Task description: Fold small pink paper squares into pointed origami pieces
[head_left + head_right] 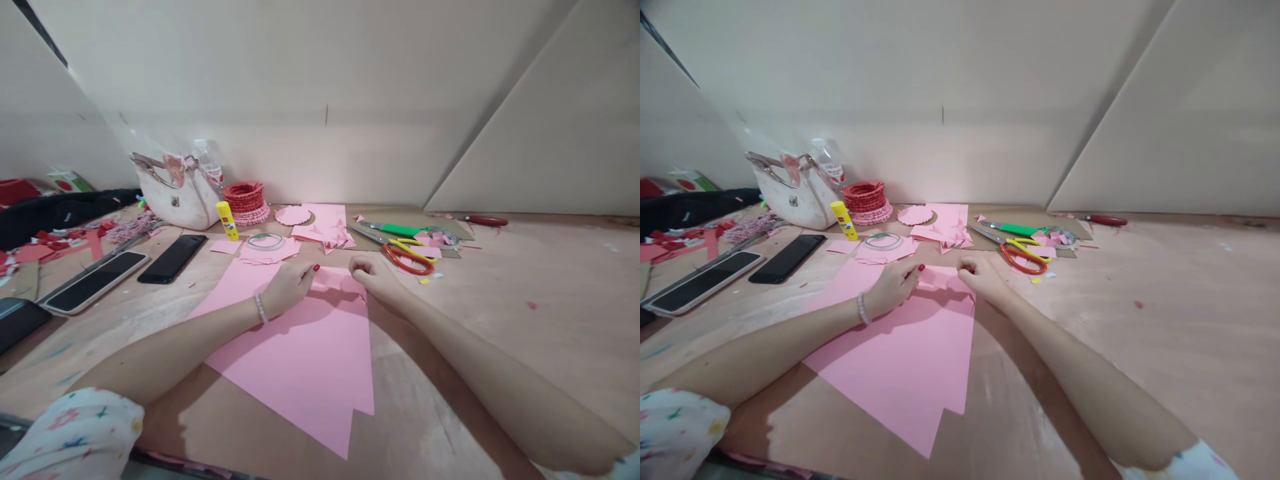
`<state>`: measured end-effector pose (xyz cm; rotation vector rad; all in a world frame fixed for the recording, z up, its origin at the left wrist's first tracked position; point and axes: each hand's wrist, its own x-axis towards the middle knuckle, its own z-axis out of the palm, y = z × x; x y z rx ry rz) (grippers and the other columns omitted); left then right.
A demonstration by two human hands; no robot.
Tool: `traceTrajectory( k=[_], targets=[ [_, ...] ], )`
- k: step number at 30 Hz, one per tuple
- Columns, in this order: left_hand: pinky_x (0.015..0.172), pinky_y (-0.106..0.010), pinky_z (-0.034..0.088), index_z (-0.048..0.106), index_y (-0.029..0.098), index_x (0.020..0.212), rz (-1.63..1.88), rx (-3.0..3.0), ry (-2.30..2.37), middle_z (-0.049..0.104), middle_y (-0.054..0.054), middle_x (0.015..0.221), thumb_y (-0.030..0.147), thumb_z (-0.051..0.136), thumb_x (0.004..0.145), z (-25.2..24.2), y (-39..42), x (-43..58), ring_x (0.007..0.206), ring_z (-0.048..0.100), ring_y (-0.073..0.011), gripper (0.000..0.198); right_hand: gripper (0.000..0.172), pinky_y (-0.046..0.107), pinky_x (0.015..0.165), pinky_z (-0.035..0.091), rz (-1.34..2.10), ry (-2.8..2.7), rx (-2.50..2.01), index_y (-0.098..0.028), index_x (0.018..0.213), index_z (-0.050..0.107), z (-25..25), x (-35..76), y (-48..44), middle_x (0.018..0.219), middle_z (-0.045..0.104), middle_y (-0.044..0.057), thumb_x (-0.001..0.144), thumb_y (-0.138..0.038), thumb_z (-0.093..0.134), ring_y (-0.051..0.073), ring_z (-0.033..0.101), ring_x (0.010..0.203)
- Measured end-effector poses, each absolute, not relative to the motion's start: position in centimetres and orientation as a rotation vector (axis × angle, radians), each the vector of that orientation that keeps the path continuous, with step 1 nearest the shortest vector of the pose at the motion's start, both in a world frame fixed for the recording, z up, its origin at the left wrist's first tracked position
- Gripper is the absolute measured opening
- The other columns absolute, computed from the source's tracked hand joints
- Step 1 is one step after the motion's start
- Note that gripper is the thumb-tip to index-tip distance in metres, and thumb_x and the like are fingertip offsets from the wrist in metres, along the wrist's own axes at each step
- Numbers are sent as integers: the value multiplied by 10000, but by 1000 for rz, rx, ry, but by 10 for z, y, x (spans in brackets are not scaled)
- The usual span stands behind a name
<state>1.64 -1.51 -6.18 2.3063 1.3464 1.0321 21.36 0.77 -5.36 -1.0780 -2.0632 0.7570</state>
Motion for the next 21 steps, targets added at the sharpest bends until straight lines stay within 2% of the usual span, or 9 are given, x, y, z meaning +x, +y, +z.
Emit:
traceTrajectory(
  k=[4, 7, 11, 14, 21],
  targets=[
    [556, -227, 341, 461, 171, 578, 972, 2320, 1325, 473, 13, 461, 246, 332, 853, -65, -18, 19, 475, 435, -102, 313, 157, 217, 528, 303, 824, -2098, -1000, -167, 640, 499, -53, 205, 2, 659, 491, -11, 647, -98, 358, 107, 428, 595],
    [522, -210, 341, 471, 165, 594, 882, 2259, 1295, 510, 18, 486, 273, 316, 865, -65, -24, 21, 439, 440, -81, 330, 175, 224, 547, 313, 791, -2203, -1007, -169, 674, 552, -56, 199, -4, 646, 526, -7, 676, -115, 385, 113, 443, 595],
    [539, -189, 364, 513, 159, 644, 834, 2250, 1232, 574, 13, 559, 300, 317, 869, -63, -29, 22, 480, 493, -71, 330, 191, 237, 569, 305, 611, -2309, -988, -171, 685, 563, -60, 198, -4, 639, 527, -1, 666, -92, 390, 128, 437, 619],
    [556, -182, 375, 521, 158, 668, 845, 2266, 1226, 597, 9, 600, 296, 322, 870, -63, -29, 23, 525, 524, -74, 315, 194, 253, 625, 323, 492, -2347, -900, -175, 706, 562, -61, 199, -2, 715, 536, 18, 648, -77, 404, 149, 455, 696],
    [573, -186, 386, 544, 159, 675, 823, 2312, 1242, 583, 14, 557, 260, 338, 865, -63, -29, 21, 522, 531, -79, 298, 212, 247, 628, 346, 620, -2297, -876, -189, 758, 559, -58, 198, -9, 721, 581, 8, 671, -79, 399, 141, 485, 676]
  ],
)
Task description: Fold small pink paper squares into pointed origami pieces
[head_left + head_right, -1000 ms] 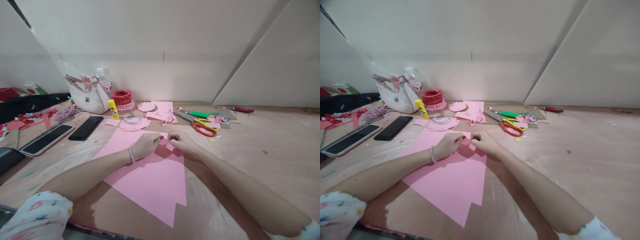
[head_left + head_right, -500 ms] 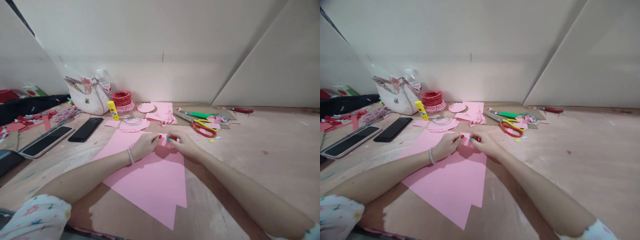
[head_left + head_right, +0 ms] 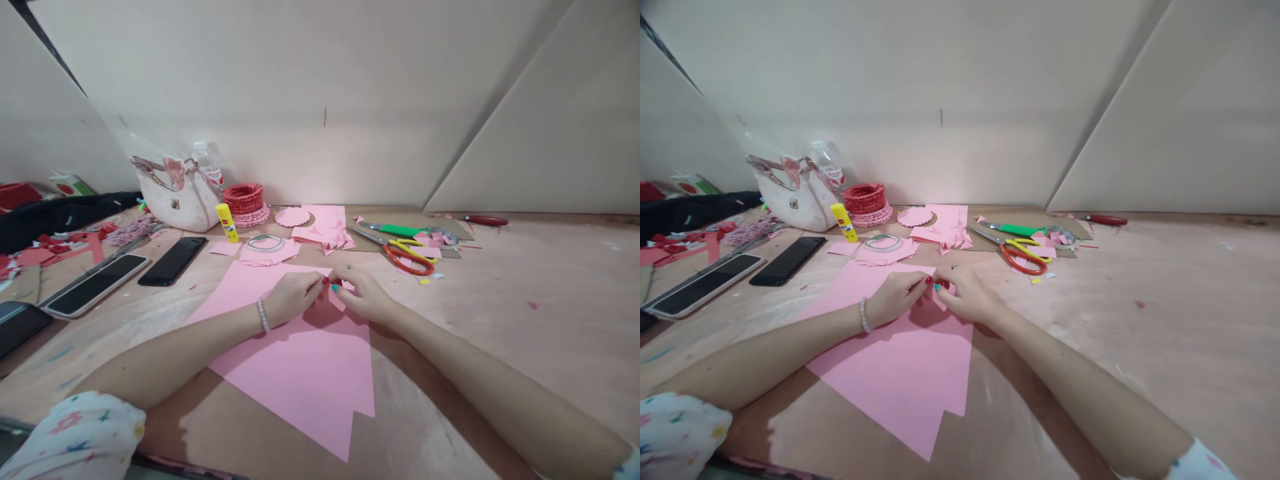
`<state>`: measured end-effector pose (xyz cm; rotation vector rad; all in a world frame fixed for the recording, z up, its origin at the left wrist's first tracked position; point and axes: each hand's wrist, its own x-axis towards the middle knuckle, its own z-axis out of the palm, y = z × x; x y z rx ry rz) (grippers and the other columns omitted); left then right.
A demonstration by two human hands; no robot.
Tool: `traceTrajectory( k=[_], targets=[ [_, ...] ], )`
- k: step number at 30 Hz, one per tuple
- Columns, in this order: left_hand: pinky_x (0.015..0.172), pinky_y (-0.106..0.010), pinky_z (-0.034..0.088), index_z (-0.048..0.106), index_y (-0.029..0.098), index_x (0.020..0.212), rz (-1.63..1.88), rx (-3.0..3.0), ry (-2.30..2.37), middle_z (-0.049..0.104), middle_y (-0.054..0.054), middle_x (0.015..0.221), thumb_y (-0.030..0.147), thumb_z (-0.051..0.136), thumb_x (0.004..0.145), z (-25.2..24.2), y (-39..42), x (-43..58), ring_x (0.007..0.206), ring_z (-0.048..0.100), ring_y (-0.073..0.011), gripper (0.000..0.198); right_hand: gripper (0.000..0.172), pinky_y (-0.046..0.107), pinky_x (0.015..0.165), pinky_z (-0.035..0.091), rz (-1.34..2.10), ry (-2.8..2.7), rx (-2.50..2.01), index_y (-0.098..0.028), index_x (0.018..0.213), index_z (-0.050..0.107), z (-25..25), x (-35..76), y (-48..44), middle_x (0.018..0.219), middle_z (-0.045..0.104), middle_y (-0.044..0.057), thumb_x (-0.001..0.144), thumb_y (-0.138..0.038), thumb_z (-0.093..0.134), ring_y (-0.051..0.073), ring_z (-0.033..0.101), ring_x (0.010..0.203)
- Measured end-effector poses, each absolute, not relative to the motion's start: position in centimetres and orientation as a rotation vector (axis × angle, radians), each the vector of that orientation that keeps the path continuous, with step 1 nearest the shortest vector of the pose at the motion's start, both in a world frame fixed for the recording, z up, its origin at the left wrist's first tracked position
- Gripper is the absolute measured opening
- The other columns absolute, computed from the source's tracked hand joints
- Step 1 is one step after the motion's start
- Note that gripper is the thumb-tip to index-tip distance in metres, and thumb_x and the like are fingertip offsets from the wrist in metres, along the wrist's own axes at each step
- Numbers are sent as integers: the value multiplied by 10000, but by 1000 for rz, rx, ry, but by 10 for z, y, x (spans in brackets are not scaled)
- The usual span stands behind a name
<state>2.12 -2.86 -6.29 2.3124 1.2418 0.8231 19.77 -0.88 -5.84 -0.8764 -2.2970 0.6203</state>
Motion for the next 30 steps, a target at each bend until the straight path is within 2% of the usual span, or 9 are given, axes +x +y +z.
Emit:
traceTrajectory(
  k=[9, 13, 16, 19, 22, 24, 25, 28, 30],
  targets=[
    [624, -215, 399, 580, 158, 740, 768, 2579, 1208, 634, -26, 671, 239, 335, 862, -71, -27, 19, 614, 564, -110, 285, 106, 227, 522, 273, 556, -2290, -1006, -172, 615, 529, -66, 193, -6, 569, 495, -17, 665, -146, 439, 103, 394, 546],
    [603, -210, 410, 587, 162, 795, 848, 2514, 1237, 634, -26, 654, 240, 355, 854, -73, -25, 17, 612, 578, -112, 252, 111, 231, 482, 221, 551, -2245, -1111, -170, 525, 428, -66, 195, -4, 506, 407, -32, 633, -146, 419, 94, 357, 509],
    [543, -192, 415, 582, 154, 792, 930, 2334, 1278, 610, -16, 585, 274, 343, 861, -70, -23, 17, 530, 564, -95, 276, 151, 241, 473, 198, 570, -2191, -1175, -175, 474, 336, -66, 201, 2, 479, 337, -38, 602, -132, 405, 91, 336, 497],
    [395, -164, 368, 559, 146, 768, 1011, 2072, 1324, 565, 4, 514, 360, 311, 867, -67, -21, 17, 381, 489, -66, 342, 179, 247, 472, 200, 665, -2084, -1158, -180, 455, 292, -66, 209, 11, 472, 274, -43, 596, -107, 376, 86, 302, 478],
    [281, -150, 266, 516, 144, 674, 952, 1861, 1314, 492, 27, 436, 449, 328, 841, -68, -18, 18, 276, 395, -52, 396, 131, 235, 505, 282, 874, -1928, -1007, -175, 516, 406, -64, 212, 15, 517, 387, -37, 632, -116, 406, 96, 386, 525],
    [259, -146, 235, 489, 147, 630, 855, 1751, 1270, 435, 45, 387, 487, 353, 820, -70, -16, 19, 245, 358, -49, 412, 85, 239, 581, 366, 1135, -1845, -867, -173, 693, 529, -63, 211, 14, 652, 521, -15, 686, -158, 445, 112, 484, 622],
    [257, -145, 232, 482, 148, 626, 819, 1700, 1246, 417, 51, 377, 498, 364, 811, -71, -16, 20, 241, 354, -49, 413, 120, 252, 632, 393, 1256, -1832, -813, -177, 783, 557, -64, 210, 13, 731, 561, 2, 709, -181, 463, 122, 517, 688],
    [258, -142, 230, 484, 147, 653, 795, 1594, 1193, 413, 59, 392, 515, 404, 788, -72, -15, 22, 247, 355, -47, 400, 124, 282, 747, 413, 1443, -1805, -748, -178, 817, 602, -66, 207, 10, 849, 597, 33, 729, -224, 527, 146, 545, 836],
    [260, -138, 227, 497, 140, 673, 798, 1569, 1170, 432, 53, 411, 521, 422, 776, -71, -15, 23, 259, 365, -44, 402, 106, 285, 746, 423, 1469, -1737, -733, -182, 798, 615, -68, 207, 11, 859, 601, 34, 719, -217, 553, 152, 549, 856]
  ],
)
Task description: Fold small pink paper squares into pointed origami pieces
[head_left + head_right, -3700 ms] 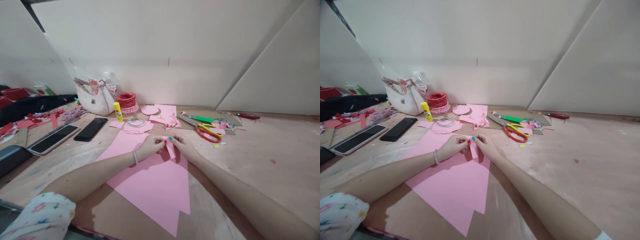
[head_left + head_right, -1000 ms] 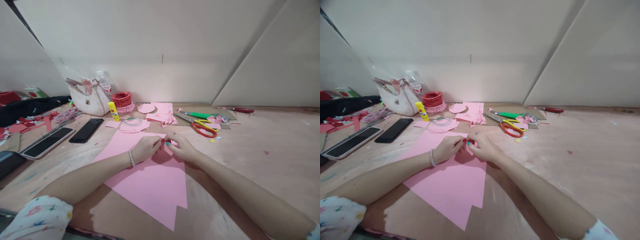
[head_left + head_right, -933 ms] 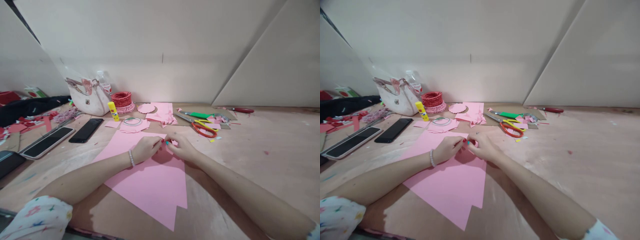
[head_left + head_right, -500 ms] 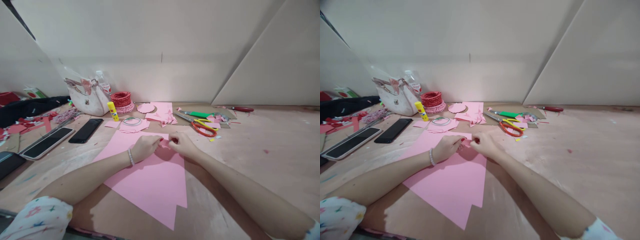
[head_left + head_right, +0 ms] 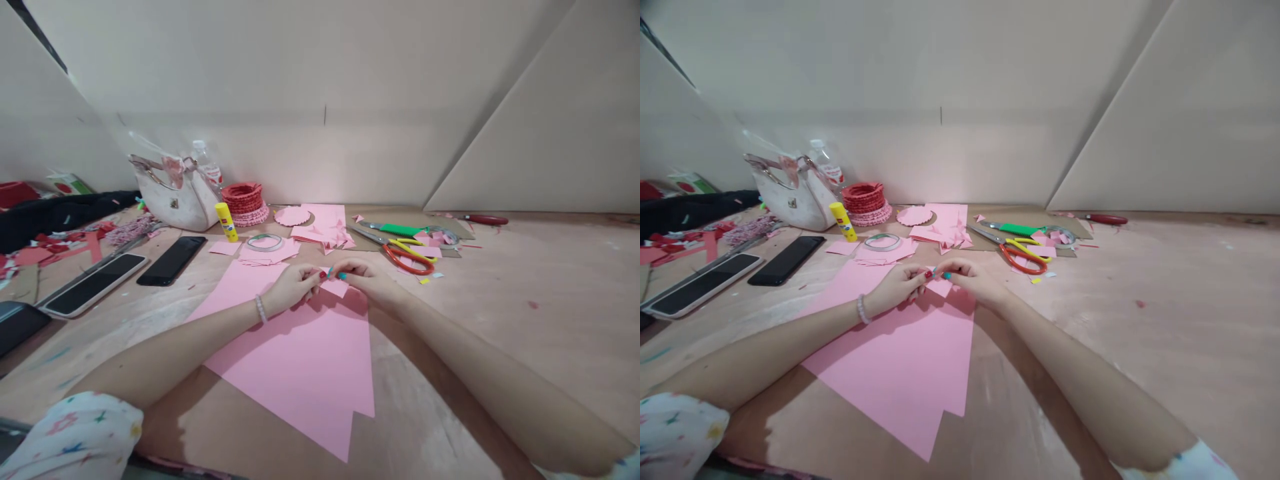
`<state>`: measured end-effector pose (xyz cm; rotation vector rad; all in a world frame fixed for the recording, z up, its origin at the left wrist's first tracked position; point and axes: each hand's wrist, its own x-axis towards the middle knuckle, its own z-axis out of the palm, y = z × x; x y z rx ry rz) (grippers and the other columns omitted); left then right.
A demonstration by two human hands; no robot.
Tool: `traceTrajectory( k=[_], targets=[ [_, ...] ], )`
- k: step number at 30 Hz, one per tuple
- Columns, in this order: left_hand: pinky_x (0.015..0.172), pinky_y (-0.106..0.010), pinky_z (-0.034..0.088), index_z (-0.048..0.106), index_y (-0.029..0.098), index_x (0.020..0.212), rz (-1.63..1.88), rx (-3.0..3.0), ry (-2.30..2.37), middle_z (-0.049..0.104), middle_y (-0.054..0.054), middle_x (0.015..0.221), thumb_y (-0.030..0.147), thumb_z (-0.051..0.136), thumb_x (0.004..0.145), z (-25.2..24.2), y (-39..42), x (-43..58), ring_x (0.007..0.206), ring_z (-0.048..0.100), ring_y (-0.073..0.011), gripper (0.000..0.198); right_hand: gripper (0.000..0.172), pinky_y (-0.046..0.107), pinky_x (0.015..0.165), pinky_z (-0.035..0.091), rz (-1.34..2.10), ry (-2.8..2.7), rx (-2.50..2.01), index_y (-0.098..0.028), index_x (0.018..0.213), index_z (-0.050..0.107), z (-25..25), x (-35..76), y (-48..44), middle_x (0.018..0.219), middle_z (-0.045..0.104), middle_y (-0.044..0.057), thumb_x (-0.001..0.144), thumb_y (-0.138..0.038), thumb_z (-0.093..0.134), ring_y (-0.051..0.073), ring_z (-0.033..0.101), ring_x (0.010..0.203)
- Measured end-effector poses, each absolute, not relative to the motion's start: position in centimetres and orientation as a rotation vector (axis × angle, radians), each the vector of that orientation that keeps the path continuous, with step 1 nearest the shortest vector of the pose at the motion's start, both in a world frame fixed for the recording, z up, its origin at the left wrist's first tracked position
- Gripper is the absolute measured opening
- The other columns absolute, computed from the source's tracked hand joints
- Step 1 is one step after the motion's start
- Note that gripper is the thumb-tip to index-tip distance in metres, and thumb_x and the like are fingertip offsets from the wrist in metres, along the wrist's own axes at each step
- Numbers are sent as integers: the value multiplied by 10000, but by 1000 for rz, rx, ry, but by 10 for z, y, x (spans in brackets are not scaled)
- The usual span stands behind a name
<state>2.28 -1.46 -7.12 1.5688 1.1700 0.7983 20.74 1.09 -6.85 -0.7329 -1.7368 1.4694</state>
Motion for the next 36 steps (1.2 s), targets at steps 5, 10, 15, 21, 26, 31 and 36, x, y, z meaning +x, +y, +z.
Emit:
traceTrajectory(
  k=[5, 10, 15, 21, 26, 31, 36],
  targets=[
    [279, -134, 257, 523, 120, 705, 793, 1549, 1131, 463, 34, 447, 497, 453, 767, -69, -16, 24, 304, 417, -50, 388, 152, 277, 690, 440, 1514, -1715, -703, -189, 857, 611, -72, 209, 14, 883, 611, 39, 710, -218, 586, 152, 563, 828],
    [292, -130, 273, 565, 118, 834, 758, 1505, 1062, 516, 14, 535, 423, 440, 782, -68, -19, 28, 336, 424, -41, 334, 215, 254, 645, 433, 1382, -1779, -841, -175, 906, 580, -74, 206, 13, 844, 598, 32, 722, -284, 589, 124, 550, 733],
    [347, -143, 341, 565, 109, 860, 690, 1418, 981, 592, -37, 653, 238, 444, 715, -67, -21, 29, 430, 510, -69, 229, 282, 221, 514, 405, 1243, -1828, -979, -183, 938, 563, -75, 201, 12, 717, 553, -1, 688, -304, 612, 103, 508, 604],
    [383, -179, 372, 576, 93, 810, 686, 1380, 945, 615, -74, 685, 176, 399, 653, -67, -19, 26, 481, 549, -104, 250, 241, 249, 552, 434, 1285, -1822, -999, -166, 854, 568, -73, 200, 9, 739, 583, 17, 667, -306, 625, 123, 541, 639],
    [385, -173, 371, 585, 100, 819, 679, 1399, 978, 613, -64, 666, 263, 451, 699, -66, -21, 28, 475, 541, -95, 242, 267, 249, 551, 420, 1226, -1898, -993, -157, 866, 570, -71, 200, 9, 745, 597, 25, 666, -322, 632, 122, 540, 628],
    [377, -164, 365, 577, 108, 802, 683, 1418, 1002, 609, -54, 650, 336, 447, 756, -67, -21, 29, 463, 535, -85, 267, 254, 245, 537, 401, 1214, -1924, -969, -162, 861, 563, -71, 200, 9, 713, 580, 13, 692, -347, 609, 112, 523, 596],
    [377, -161, 371, 569, 95, 872, 683, 1455, 1018, 623, -67, 662, 374, 404, 805, -71, -20, 29, 458, 537, -82, 331, 248, 237, 539, 392, 1162, -1925, -962, -162, 839, 566, -71, 198, 8, 722, 565, 10, 686, -352, 611, 105, 499, 605]
  ],
)
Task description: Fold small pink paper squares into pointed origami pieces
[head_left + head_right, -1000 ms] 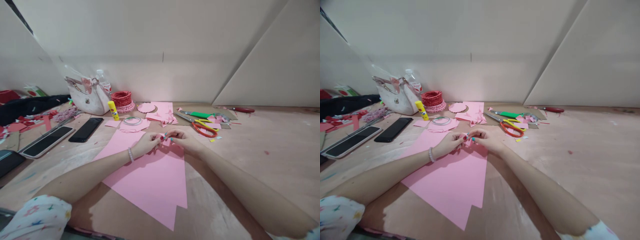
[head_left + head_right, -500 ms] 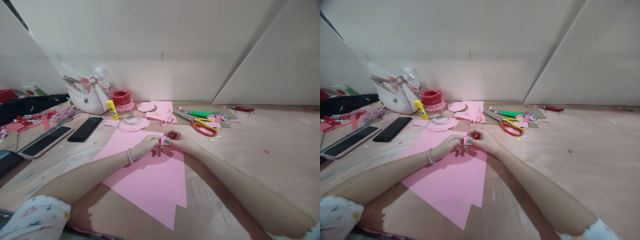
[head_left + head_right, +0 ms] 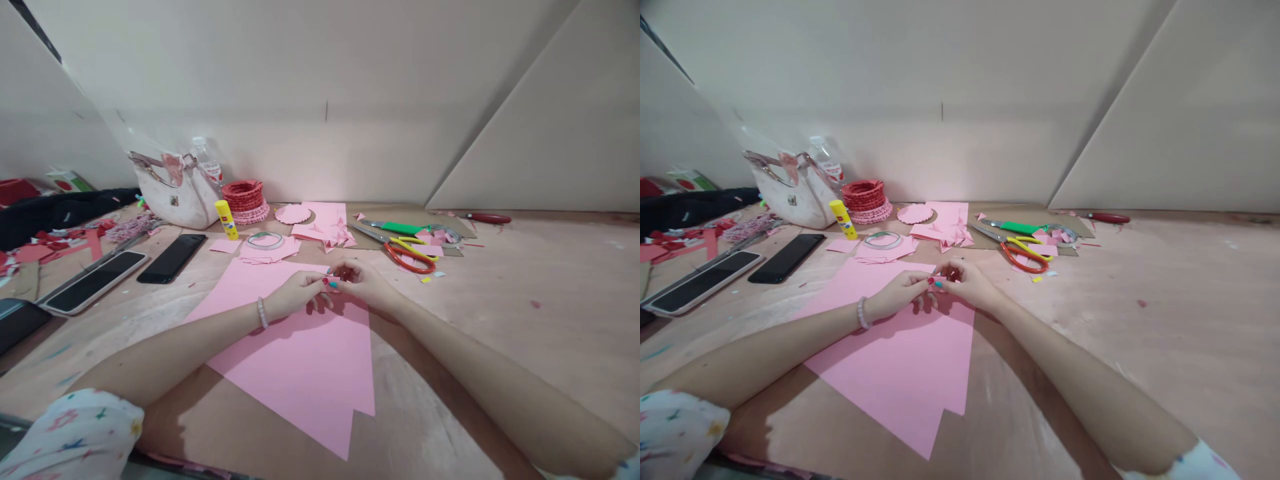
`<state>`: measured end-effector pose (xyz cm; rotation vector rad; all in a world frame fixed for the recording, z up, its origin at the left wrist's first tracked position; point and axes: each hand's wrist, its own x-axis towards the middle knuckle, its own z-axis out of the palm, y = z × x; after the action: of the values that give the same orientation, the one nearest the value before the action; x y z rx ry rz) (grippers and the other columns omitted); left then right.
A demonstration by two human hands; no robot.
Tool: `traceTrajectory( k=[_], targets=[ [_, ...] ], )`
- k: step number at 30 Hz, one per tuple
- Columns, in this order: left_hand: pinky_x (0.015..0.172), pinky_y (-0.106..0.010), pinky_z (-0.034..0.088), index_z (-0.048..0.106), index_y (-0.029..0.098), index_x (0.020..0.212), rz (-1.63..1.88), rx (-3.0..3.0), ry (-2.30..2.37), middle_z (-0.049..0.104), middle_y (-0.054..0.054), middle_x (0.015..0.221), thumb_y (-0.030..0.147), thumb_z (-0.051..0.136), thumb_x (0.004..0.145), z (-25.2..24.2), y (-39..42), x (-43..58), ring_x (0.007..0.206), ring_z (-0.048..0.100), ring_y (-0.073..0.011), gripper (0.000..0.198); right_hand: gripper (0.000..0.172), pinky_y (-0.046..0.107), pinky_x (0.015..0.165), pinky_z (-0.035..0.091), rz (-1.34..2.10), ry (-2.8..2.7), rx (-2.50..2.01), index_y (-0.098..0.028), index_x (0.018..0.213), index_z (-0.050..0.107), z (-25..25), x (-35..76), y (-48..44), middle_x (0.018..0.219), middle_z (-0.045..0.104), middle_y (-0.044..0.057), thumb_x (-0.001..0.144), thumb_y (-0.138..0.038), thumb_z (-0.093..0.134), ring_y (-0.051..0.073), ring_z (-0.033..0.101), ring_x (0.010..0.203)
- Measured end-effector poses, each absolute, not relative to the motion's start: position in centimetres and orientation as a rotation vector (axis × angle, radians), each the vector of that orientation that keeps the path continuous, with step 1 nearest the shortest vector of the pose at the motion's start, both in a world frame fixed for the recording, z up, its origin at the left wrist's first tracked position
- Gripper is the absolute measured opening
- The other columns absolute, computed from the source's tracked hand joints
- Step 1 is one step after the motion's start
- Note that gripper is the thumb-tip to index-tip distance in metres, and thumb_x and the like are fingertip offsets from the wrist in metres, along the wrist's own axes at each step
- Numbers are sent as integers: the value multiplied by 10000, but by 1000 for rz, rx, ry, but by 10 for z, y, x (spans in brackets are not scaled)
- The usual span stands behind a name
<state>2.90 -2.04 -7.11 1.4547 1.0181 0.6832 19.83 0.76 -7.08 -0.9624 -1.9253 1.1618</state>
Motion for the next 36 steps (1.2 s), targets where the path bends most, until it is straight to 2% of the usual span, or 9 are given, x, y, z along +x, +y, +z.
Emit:
traceTrajectory(
  k=[6, 8, 10, 14, 20, 24, 27, 36],
  targets=[
    [477, -172, 439, 590, 95, 957, 764, 1577, 1073, 660, -119, 851, 344, 372, 833, -72, -22, 31, 675, 630, -136, 354, 287, 223, 494, 359, 1113, -1868, -1079, -159, 741, 544, -74, 197, 9, 671, 548, 3, 670, -428, 611, 99, 470, 570],
    [498, -180, 451, 602, 104, 935, 784, 1650, 1122, 658, -114, 899, 305, 366, 835, -72, -23, 31, 683, 635, -134, 326, 286, 229, 506, 363, 1073, -1851, -1099, -154, 687, 539, -74, 197, 10, 655, 540, 3, 646, -422, 631, 99, 463, 569],
    [509, -189, 456, 612, 104, 892, 791, 1736, 1160, 662, -106, 878, 259, 366, 830, -70, -24, 31, 637, 629, -123, 298, 272, 229, 507, 364, 1090, -1830, -1087, -157, 671, 535, -74, 197, 9, 645, 533, -1, 642, -408, 635, 97, 459, 567],
    [512, -195, 453, 606, 97, 852, 814, 1789, 1156, 667, -92, 787, 228, 363, 828, -69, -25, 29, 593, 620, -118, 278, 278, 215, 467, 347, 1258, -1778, -1055, -162, 758, 550, -75, 197, 8, 643, 537, -1, 682, -427, 590, 96, 467, 550],
    [485, -183, 410, 618, 98, 854, 797, 1737, 1158, 660, -79, 684, 330, 362, 845, -69, -25, 28, 554, 604, -113, 346, 309, 203, 431, 313, 1297, -1714, -1074, -157, 704, 529, -79, 197, 10, 606, 502, -16, 659, -452, 609, 76, 417, 498],
    [448, -164, 373, 612, 97, 851, 779, 1673, 1127, 640, -72, 616, 368, 358, 844, -68, -26, 28, 572, 597, -115, 371, 286, 221, 503, 371, 1311, -1714, -1008, -158, 723, 525, -80, 197, 10, 657, 526, -6, 687, -435, 584, 97, 477, 572],
    [438, -164, 367, 608, 100, 870, 775, 1685, 1127, 640, -66, 610, 372, 353, 843, -68, -26, 28, 536, 576, -105, 374, 270, 215, 497, 362, 1326, -1714, -1014, -159, 733, 522, -78, 196, 9, 655, 525, -9, 725, -429, 537, 95, 479, 572],
    [391, -154, 333, 584, 99, 730, 778, 1615, 1130, 602, -45, 556, 354, 365, 831, -72, -24, 30, 451, 545, -85, 351, 213, 237, 529, 378, 1082, -1820, -967, -177, 664, 469, -78, 193, 8, 605, 470, -27, 775, -357, 491, 95, 460, 549]
  ],
)
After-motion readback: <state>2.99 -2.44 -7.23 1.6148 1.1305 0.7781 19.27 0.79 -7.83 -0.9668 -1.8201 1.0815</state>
